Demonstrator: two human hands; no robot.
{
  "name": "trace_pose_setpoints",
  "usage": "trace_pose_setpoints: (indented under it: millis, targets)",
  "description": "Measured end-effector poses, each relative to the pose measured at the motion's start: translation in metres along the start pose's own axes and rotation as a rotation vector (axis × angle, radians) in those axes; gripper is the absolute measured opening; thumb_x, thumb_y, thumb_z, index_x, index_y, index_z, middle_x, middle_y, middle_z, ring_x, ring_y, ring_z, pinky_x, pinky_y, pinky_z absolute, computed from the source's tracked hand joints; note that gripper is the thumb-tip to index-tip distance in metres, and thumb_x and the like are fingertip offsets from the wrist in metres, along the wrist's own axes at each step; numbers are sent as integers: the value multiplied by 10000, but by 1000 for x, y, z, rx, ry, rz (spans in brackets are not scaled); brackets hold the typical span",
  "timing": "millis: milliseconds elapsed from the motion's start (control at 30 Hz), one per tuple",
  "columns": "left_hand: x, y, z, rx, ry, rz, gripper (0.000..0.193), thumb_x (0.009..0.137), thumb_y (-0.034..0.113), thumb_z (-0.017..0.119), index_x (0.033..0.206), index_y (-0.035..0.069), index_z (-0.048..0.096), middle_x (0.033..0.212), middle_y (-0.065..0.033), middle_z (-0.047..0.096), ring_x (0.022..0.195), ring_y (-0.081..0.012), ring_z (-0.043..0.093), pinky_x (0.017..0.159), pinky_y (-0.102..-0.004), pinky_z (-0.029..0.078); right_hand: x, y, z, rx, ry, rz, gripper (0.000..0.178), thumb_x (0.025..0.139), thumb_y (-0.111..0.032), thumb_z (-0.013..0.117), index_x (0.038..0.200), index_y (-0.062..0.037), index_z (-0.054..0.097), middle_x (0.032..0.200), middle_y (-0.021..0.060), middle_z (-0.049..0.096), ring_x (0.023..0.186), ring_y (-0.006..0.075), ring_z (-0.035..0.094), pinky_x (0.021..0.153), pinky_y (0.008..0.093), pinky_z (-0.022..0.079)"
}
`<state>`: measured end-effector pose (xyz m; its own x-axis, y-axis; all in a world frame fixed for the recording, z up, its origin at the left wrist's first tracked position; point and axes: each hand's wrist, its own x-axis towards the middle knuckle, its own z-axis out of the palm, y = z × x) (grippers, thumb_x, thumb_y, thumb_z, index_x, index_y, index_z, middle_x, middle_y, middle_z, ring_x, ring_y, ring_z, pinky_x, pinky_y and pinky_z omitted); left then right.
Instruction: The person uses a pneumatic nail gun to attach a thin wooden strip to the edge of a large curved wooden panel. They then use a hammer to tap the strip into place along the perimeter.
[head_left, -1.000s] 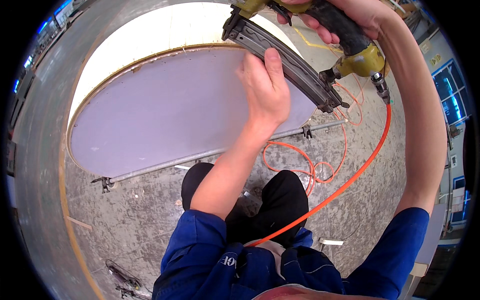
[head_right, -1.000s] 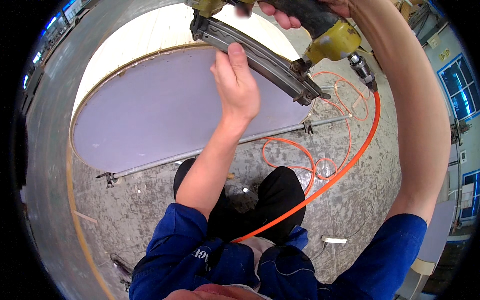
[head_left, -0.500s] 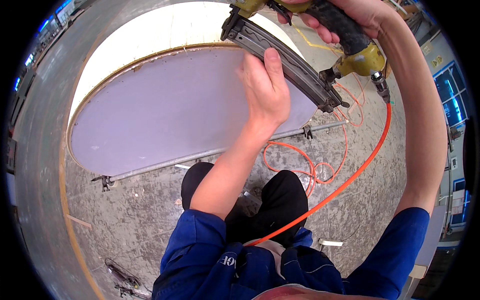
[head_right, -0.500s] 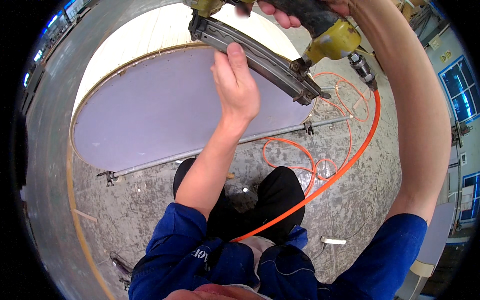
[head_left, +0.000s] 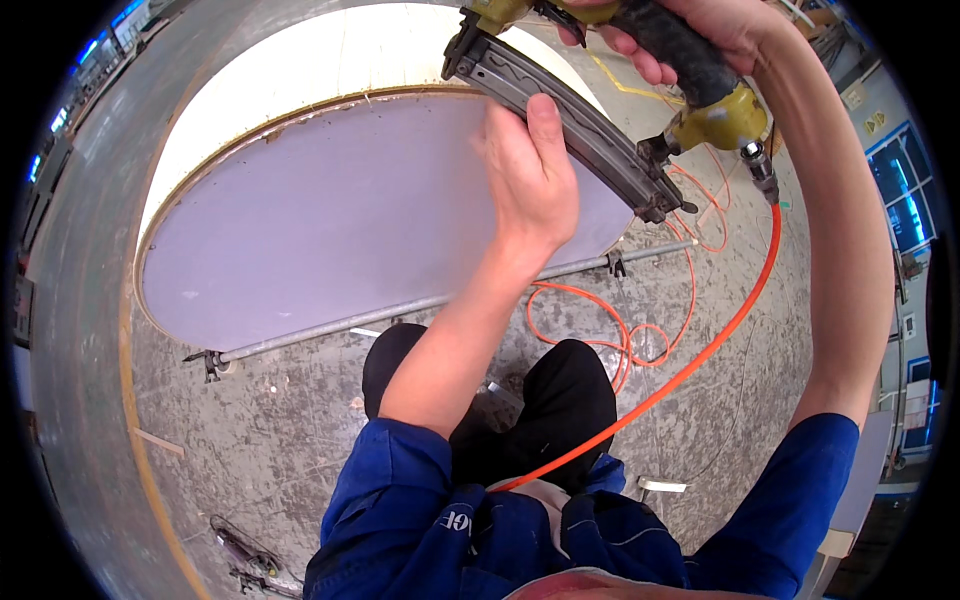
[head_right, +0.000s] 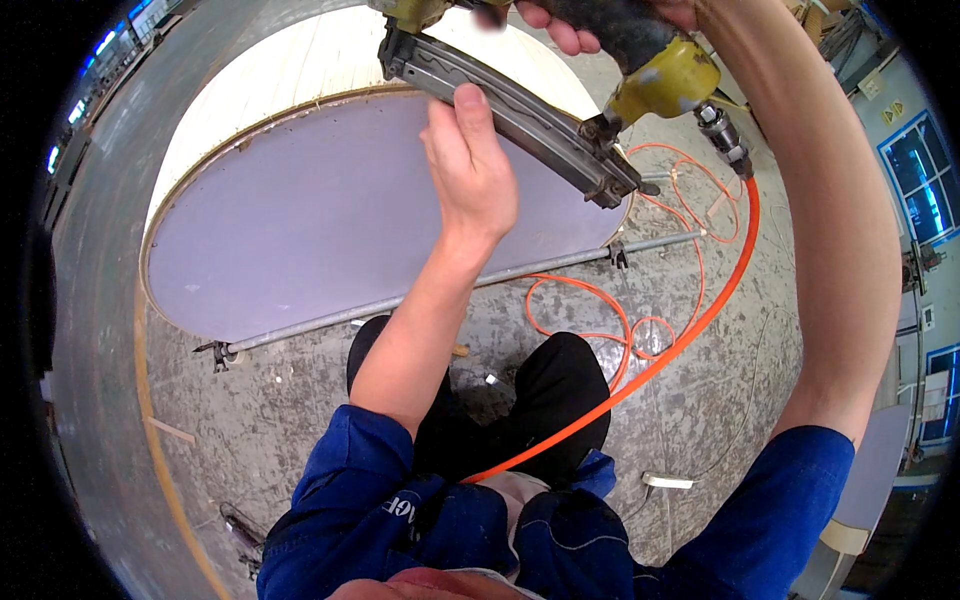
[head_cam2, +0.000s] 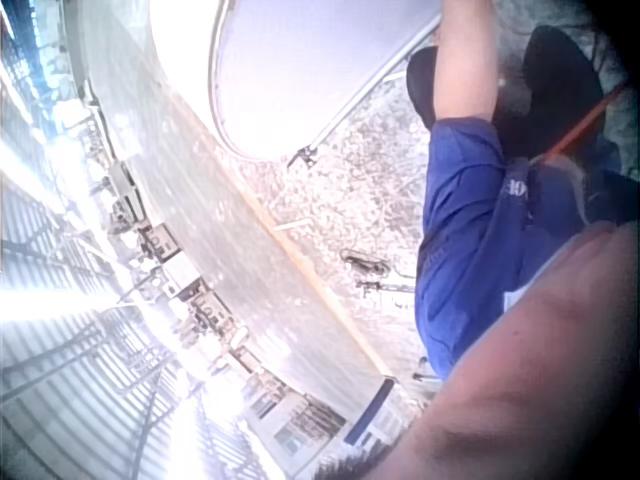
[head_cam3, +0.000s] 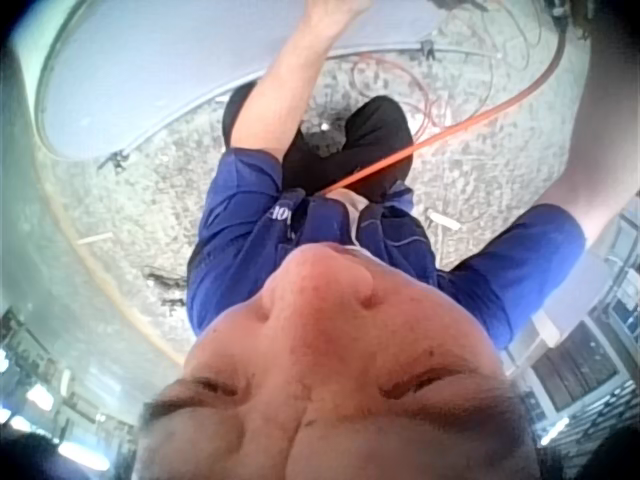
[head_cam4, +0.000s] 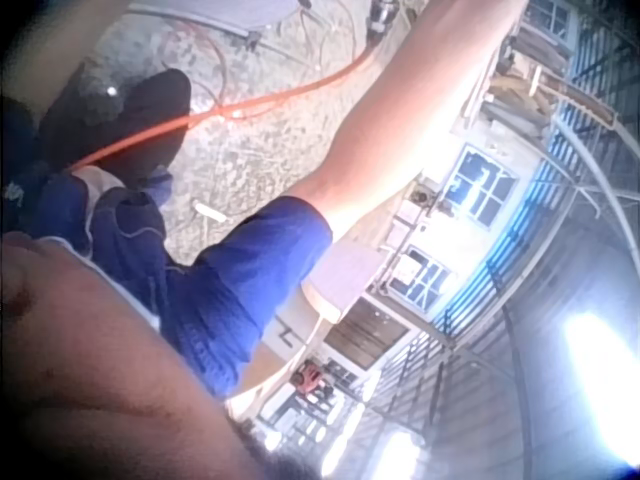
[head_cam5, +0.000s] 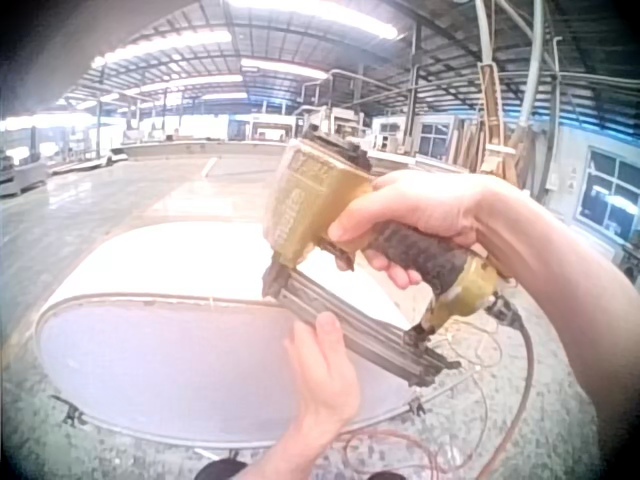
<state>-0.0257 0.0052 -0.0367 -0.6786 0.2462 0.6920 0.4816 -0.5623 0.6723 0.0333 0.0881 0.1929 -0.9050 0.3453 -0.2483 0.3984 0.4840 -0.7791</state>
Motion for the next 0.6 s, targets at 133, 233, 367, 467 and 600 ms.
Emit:
trace_pose_setpoints:
  millis: [133, 233, 367, 467, 600]
  targets:
    - [1, -4, 1, 75, -18, 19, 435, 1111, 352, 426, 1109, -70, 536, 957, -233, 650, 845, -420, 612, 773, -484, 465, -4, 2, -3, 21, -5, -5, 347, 942, -285, 694, 1014, 55, 694, 681, 52, 603, 523, 149, 616, 474, 267, 514]
    - [1, -1, 2, 90, -55, 29, 418, 1107, 340, 436, 1112, -64, 539, 939, -231, 638, 849, -428, 601, 782, -496, 454, -6, 7, -6, 46, 10, 5, 340, 944, -278, 692, 1019, 53, 696, 681, 47, 601, 530, 145, 614, 476, 267, 514]
    - [-2, -8, 5, 130, -65, 8, 398, 1107, 328, 432, 1112, -53, 547, 972, -236, 639, 894, -435, 593, 833, -517, 427, -4, 12, -7, 54, 20, 26, 335, 945, -276, 690, 1020, 51, 697, 675, 45, 601, 536, 141, 613, 478, 264, 514]
    - [-4, -8, 6, 178, -79, -23, 385, 1107, 325, 427, 1117, -39, 551, 998, -227, 636, 926, -426, 584, 874, -516, 402, -4, 14, -8, 64, 18, 29, 334, 943, -277, 695, 1015, 50, 697, 667, 43, 599, 533, 140, 612, 476, 263, 515]
    - [-6, -9, 7, 201, -90, -16, 371, 1107, 321, 426, 1139, -26, 553, 1035, -210, 629, 973, -402, 575, 910, -496, 373, -5, 15, -10, 64, 7, 45, 336, 940, -280, 700, 1007, 49, 696, 665, 43, 602, 526, 140, 609, 474, 264, 515]
